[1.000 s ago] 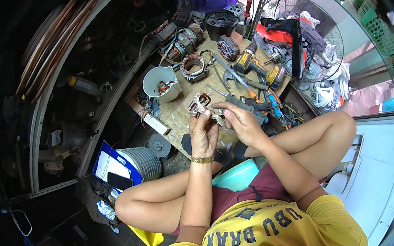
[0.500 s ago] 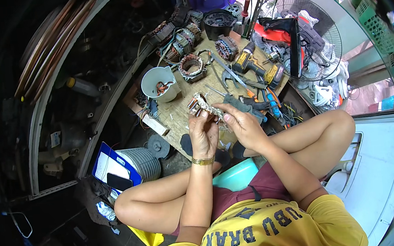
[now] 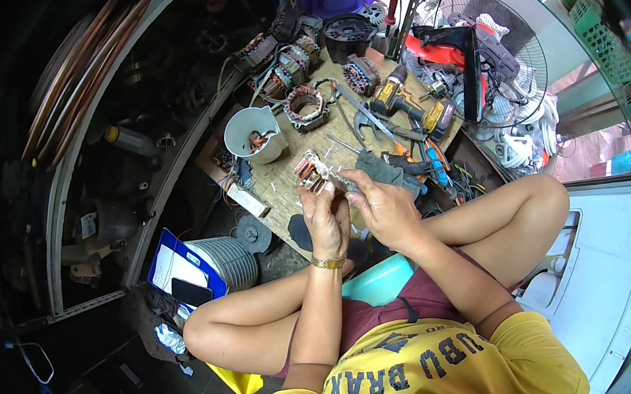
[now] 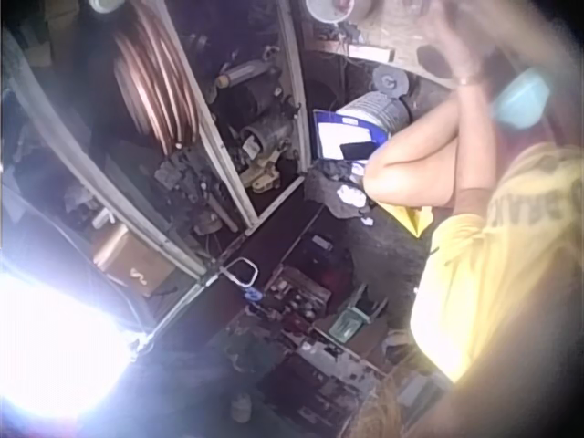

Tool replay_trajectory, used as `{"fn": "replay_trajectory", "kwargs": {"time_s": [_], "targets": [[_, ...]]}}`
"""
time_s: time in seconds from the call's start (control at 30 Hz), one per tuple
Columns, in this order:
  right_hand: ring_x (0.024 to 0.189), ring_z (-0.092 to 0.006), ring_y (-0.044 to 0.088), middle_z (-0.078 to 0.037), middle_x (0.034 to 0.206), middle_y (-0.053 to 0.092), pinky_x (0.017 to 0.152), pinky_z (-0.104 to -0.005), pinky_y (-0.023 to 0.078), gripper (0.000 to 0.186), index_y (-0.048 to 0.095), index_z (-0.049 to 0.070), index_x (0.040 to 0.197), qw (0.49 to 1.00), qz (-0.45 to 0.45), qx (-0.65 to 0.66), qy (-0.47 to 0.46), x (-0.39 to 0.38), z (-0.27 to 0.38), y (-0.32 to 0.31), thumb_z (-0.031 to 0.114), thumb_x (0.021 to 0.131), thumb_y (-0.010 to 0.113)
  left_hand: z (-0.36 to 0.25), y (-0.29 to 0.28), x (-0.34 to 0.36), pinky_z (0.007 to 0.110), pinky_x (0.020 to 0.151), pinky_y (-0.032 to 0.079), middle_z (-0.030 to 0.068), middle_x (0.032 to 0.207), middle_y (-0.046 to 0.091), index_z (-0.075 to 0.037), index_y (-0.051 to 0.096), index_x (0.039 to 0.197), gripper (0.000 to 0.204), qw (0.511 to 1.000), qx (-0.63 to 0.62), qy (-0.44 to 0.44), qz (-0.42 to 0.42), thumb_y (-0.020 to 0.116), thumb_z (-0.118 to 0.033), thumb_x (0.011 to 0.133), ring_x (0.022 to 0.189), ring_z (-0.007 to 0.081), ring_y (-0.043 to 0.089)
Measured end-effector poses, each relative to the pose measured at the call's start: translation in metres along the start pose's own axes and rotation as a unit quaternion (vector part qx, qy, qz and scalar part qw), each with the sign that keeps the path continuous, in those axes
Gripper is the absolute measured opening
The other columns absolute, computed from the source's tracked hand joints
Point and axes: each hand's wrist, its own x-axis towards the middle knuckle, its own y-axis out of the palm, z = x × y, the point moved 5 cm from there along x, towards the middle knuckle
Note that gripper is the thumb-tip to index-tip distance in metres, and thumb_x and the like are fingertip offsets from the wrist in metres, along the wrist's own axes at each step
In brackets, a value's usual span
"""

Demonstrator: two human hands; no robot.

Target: The person winds copper coils around a motor stator core by hand, then secures the windings with tape and string.

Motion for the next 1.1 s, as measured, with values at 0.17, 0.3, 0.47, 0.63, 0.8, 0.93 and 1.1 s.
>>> {"fn": "replay_trajectory", "kwargs": {"time_s": [0.17,0.3,0.47,0.63,0.8,0.93,1.1], "targets": [[0.079,-0.0433,0.069,-0.019,0.089,0.072,0.065,-0.0517,0.053,0.03,0.056,0.019,0.129,0.999,0.0,-0.001,0.052,0.008,0.003,0.005,0.031,0.102,0.052,-0.003,0.0,0.004,0.031,0.093,0.049,0.006,0.122,0.054,-0.011,0.033,0.145,0.057,0.997,0.034,0.062,-0.025,0.055,0.003,0.095,0.104,0.0145,0.057],[0.082,-0.0434,0.069,-0.019,0.094,0.072,0.068,-0.0522,0.054,0.035,0.054,0.02,0.135,0.999,0.003,0.026,0.03,0.009,0.004,0.006,0.03,0.102,0.051,-0.01,0.003,0.007,0.031,0.095,0.048,0.0053,0.121,0.058,-0.008,0.041,0.141,0.047,0.997,0.017,0.078,-0.022,0.054,0.0,0.097,0.104,0.0139,0.059],[0.085,-0.0434,0.069,-0.02,0.097,0.072,0.07,-0.0523,0.054,0.04,0.05,0.022,0.141,1.0,0.007,0.019,0.005,0.0,0.007,0.0,0.03,0.102,0.052,-0.013,0.01,0.005,0.031,0.097,0.048,0.0058,0.124,0.063,-0.004,0.051,0.137,0.038,0.997,-0.052,0.044,-0.022,0.052,-0.002,0.1,0.104,0.0142,0.06],[0.083,-0.0433,0.069,-0.019,0.095,0.072,0.069,-0.0514,0.054,0.036,0.053,0.022,0.137,0.998,0.022,0.035,0.041,0.002,0.005,-0.001,0.029,0.101,0.053,-0.009,0.005,0.005,0.032,0.095,0.049,0.0043,0.117,0.064,-0.004,0.053,0.132,0.034,0.999,-0.038,0.035,-0.017,0.052,-0.002,0.098,0.102,0.014,0.061],[0.08,-0.0423,0.068,-0.018,0.088,0.071,0.066,-0.0495,0.054,0.032,0.056,0.02,0.132,0.999,-0.032,-0.02,-0.005,0.009,0.0,0.007,0.029,0.101,0.053,-0.006,0.001,0.009,0.031,0.088,0.05,0.0038,0.108,0.065,-0.004,0.057,0.121,0.024,0.997,-0.035,0.033,-0.058,0.052,-0.003,0.098,0.096,0.0134,0.061],[0.071,-0.0313,0.068,-0.014,0.077,0.067,0.064,-0.04,0.051,0.027,0.063,0.015,0.124,0.972,0.097,0.197,0.086,0.023,-0.03,0.016,0.03,0.104,0.052,-0.011,-0.015,0.026,0.034,0.083,0.049,0.0066,0.101,0.069,-0.001,0.062,0.108,0.015,0.99,-0.064,-0.128,-0.012,0.054,-0.005,0.097,0.091,0.0175,0.062],[0.067,-0.0135,0.056,-0.006,0.071,0.058,0.065,-0.0327,0.048,0.033,0.063,0.007,0.124,0.94,0.11,0.296,0.129,0.024,-0.046,0.03,0.032,0.107,0.049,0.004,-0.029,0.021,0.036,0.084,0.048,0.0083,0.103,0.071,-0.001,0.065,0.108,0.015,0.986,-0.105,-0.115,-0.063,0.058,-0.008,0.096,0.095,0.0201,0.065]]}}
